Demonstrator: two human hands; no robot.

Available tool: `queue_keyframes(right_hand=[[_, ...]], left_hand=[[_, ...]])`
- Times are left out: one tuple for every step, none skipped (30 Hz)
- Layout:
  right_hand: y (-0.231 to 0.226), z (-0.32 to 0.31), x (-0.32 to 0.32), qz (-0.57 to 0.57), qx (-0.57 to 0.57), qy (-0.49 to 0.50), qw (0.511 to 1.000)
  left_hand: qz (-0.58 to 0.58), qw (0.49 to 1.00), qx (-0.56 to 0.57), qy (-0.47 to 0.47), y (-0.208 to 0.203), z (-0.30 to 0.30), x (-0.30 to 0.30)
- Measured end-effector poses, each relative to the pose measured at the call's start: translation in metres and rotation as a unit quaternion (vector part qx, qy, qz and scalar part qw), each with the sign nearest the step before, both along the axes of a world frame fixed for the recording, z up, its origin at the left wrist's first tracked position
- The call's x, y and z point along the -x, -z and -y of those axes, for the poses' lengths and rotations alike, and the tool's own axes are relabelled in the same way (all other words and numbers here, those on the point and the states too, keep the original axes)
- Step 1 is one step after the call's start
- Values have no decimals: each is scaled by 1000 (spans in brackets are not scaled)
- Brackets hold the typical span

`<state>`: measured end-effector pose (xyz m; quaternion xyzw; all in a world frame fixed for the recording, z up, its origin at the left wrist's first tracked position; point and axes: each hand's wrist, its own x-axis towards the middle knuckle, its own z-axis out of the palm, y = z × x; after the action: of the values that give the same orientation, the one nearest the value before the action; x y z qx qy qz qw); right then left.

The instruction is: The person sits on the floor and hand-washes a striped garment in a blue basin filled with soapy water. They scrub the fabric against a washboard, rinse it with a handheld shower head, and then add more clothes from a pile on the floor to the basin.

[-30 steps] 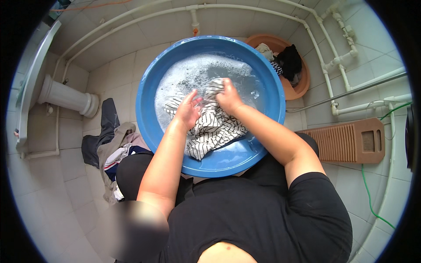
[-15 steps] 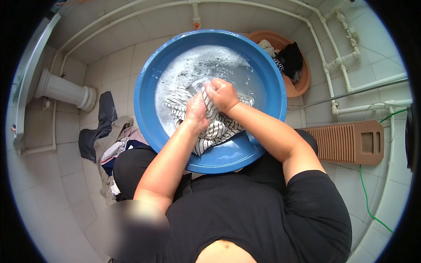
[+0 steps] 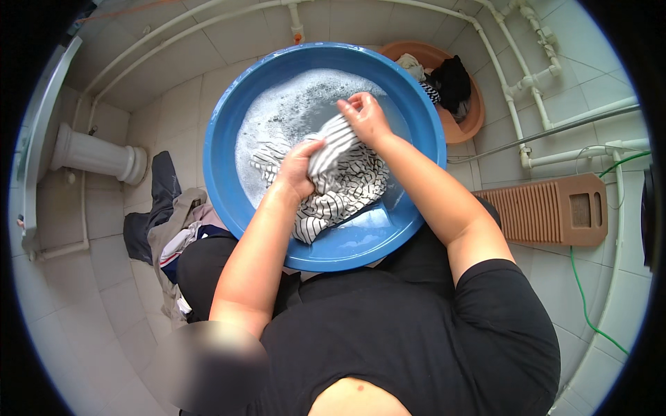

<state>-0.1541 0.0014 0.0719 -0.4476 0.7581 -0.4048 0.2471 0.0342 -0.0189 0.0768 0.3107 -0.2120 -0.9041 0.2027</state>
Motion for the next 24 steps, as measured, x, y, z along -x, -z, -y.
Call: queue_keyframes(right_hand=[[15, 1, 11, 73, 60, 9, 995], [34, 3, 21, 103, 68, -25, 992], [33, -3, 17, -3, -15, -55, 998], [35, -13, 9, -97, -91, -96, 986], [37, -21, 1, -190, -166, -135, 958], [34, -22, -4, -180, -229, -177, 940], [46, -25, 0, -130, -220, -184, 949], [57, -26, 7, -91, -194, -176, 961], [64, -26, 13, -52, -168, -166, 970], [61, -25, 8, -62, -96, -135, 984], [58, -25, -1, -71, -24, -101, 992], [55, -24, -13, -80, 47, -68, 993], [42, -22, -28, -36, 115, -110, 987], [30, -20, -43, 11, 178, -158, 971], [14, -24, -61, 2, 231, -193, 954], [-11, -35, -75, -22, 217, -249, 944], [-31, -44, -91, -45, 212, -300, 929], [-37, -51, -104, -64, 235, -337, 909], [-45, -58, -111, -92, 241, -381, 888], [-47, -60, -114, -113, 264, -394, 873], [-49, -60, -118, -131, 287, -409, 856], [-51, -58, -117, -141, 327, -382, 852], [-47, -55, -113, -158, 343, -343, 860], [-34, -49, -106, -175, 339, -287, 879]], left_hand=[[-20, 998, -13, -51, 8, 5, 0], [-19, 988, -44, -148, 14, 12, 3], [-22, 981, -78, -178, 20, 18, -7], [-9, 976, -99, -191, 24, 22, -11], [5, 972, -121, -204, 29, 23, -13], [47, 972, -67, -219, 39, 23, -14], [88, 969, -14, -230, 39, 19, -9], [99, 964, 7, -245, 37, 15, -7], [115, 963, 14, -245, 28, 11, -3], [129, 960, 21, -246, 20, 9, -1], [144, 958, 29, -247, 12, 7, 1], [116, 964, 55, -234, 3, 1, 1], [66, 972, 50, -221, 15, 6, 0], [15, 977, 43, -207, 39, 16, -3], [-35, 980, 36, -193, 52, 20, -3], [37, 989, -24, -142, 1, 5, -2], [11, 992, -62, -107, -5, 7, -7], [-13, 992, -100, -70, -9, 8, -11], [-72, 989, -131, -18, -8, 8, -12], [-62, 992, -94, -54, -3, 7, -10], [-50, 993, -56, -94, 6, 5, -7], [-38, 990, -18, -133, 22, 5, -7], [-47, 992, 19, -117, 51, 10, -10], [-57, 992, 55, -99, 80, 15, -10]])
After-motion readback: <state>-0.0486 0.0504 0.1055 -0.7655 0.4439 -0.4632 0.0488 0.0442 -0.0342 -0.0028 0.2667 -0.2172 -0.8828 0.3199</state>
